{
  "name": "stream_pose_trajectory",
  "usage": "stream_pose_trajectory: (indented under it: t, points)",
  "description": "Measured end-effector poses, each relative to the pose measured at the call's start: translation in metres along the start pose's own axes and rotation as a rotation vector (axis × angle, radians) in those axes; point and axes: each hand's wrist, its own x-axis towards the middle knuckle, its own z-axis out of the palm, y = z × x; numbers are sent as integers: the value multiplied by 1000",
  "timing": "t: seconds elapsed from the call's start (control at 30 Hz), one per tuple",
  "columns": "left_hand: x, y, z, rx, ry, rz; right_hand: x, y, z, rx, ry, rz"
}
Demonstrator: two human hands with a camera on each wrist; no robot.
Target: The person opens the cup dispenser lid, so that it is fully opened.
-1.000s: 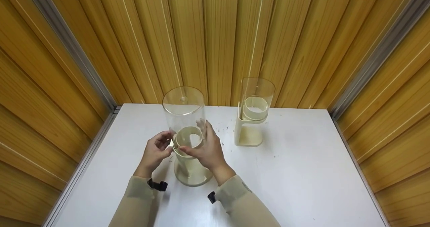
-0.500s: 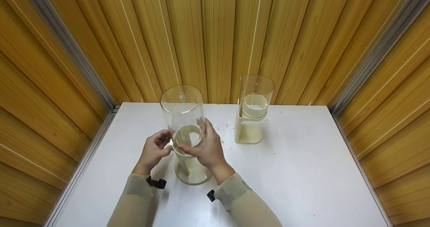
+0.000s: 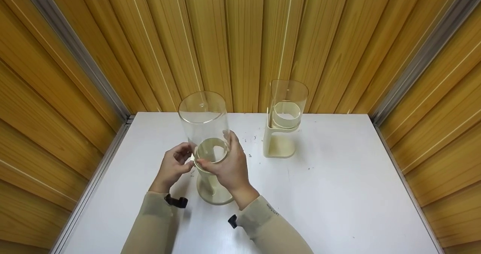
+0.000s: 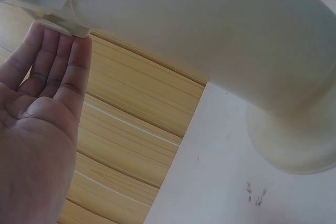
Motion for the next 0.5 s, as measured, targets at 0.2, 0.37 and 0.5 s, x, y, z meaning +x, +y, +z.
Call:
stream_pose_trajectory:
  t: [0.2, 0.37, 0.5]
  points:
    - [1, 1, 1, -10, 2, -6, -4, -5, 5, -24, 44, 4]
    - [1, 2, 2, -6, 1, -17, -1, -9, -1, -20, -20, 73]
    - [0, 2, 2, 2, -2, -20, 9, -17, -13, 19, -89, 123]
